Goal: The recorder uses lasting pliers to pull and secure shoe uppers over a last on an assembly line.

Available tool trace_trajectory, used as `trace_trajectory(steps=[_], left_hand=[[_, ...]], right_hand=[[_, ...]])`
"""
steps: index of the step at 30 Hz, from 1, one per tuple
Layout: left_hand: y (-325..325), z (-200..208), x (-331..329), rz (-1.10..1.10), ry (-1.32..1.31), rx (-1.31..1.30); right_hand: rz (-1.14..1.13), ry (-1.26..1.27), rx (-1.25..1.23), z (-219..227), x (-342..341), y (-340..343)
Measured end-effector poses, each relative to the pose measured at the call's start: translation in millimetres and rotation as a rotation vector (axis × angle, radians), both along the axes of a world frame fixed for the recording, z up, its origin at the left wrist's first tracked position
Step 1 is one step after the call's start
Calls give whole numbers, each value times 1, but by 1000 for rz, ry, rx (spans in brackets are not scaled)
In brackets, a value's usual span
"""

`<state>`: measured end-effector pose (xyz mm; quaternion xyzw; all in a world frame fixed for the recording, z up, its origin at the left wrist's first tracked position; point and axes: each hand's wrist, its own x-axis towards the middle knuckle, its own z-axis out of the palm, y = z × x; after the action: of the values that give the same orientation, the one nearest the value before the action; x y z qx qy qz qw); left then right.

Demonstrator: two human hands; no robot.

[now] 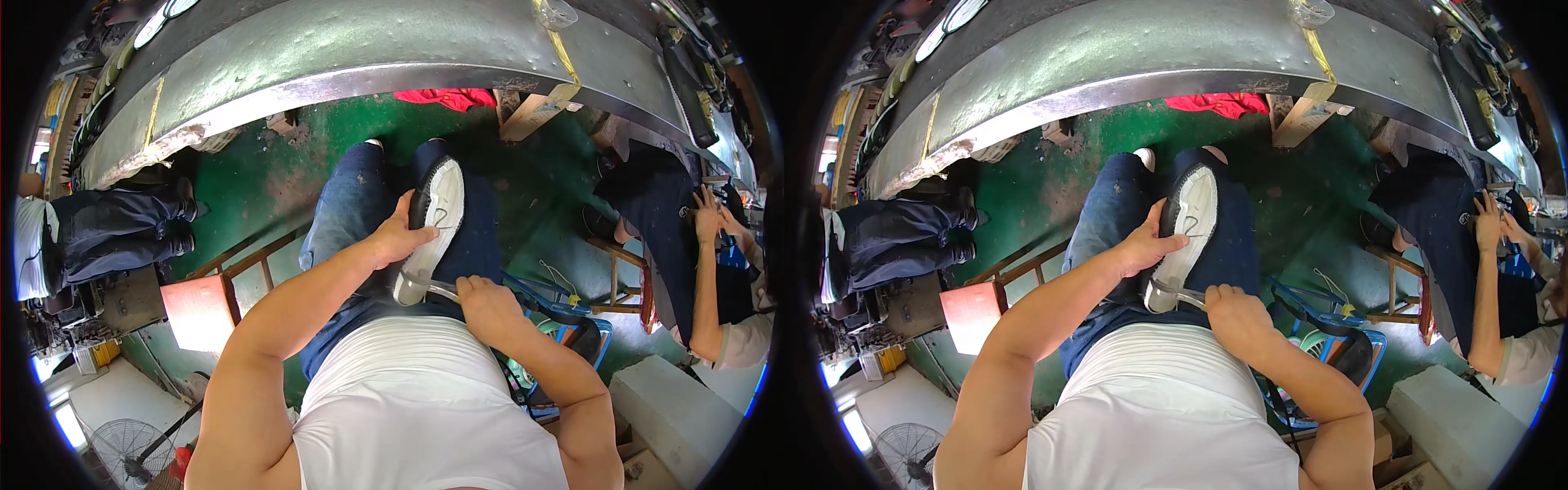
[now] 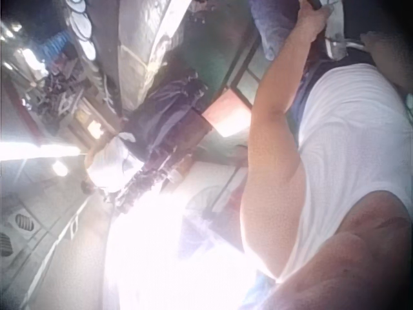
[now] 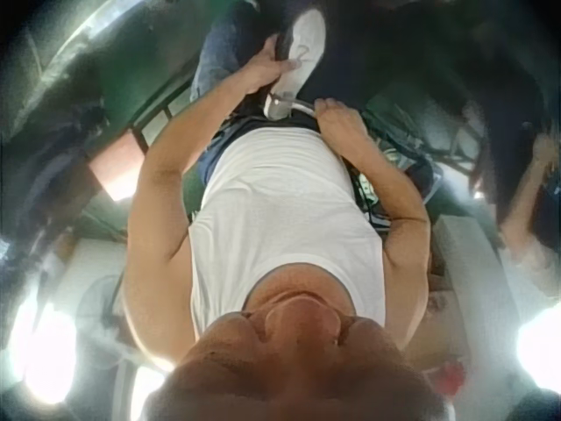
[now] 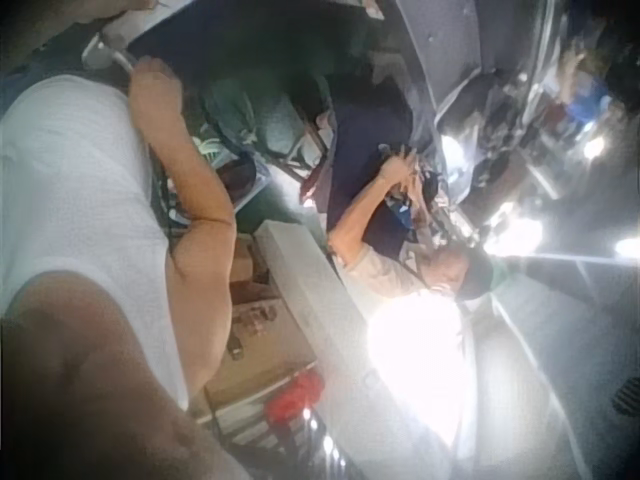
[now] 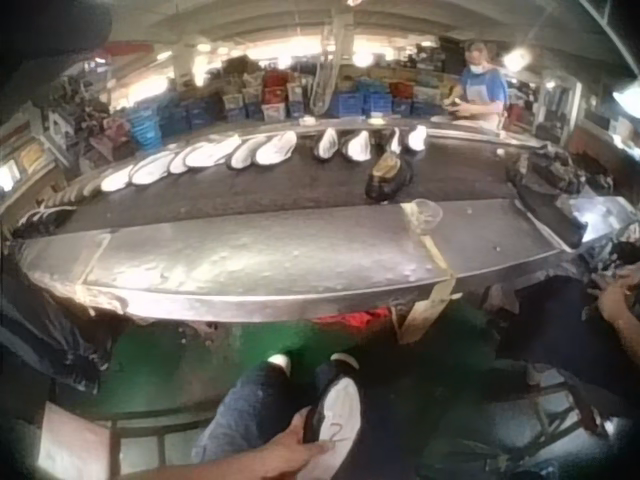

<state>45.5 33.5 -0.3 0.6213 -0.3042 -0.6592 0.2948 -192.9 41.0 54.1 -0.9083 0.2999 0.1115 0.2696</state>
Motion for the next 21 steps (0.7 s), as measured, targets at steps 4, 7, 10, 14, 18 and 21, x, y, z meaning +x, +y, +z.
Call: trace_trajectory(steps=[4, 7, 10, 14, 18, 21], left_hand=[[5, 1, 5, 35, 46, -24], [13, 1, -1, -66, -118, -68], [44, -7, 7, -189, -216, -102], [67, -18, -4, -65, -53, -105], [69, -27, -14, -6, -252, -209], [71, -19, -14, -74, -345, -270]], right_hand=[[-56, -93, 164, 2, -6, -2], [-118, 79, 191, 9, -16, 9], [-88, 110, 214, -1, -18, 5], [-59, 18, 305, 0, -23, 0], [-98, -83, 514, 17, -22, -30], [-367, -233, 443, 16, 6, -24]])
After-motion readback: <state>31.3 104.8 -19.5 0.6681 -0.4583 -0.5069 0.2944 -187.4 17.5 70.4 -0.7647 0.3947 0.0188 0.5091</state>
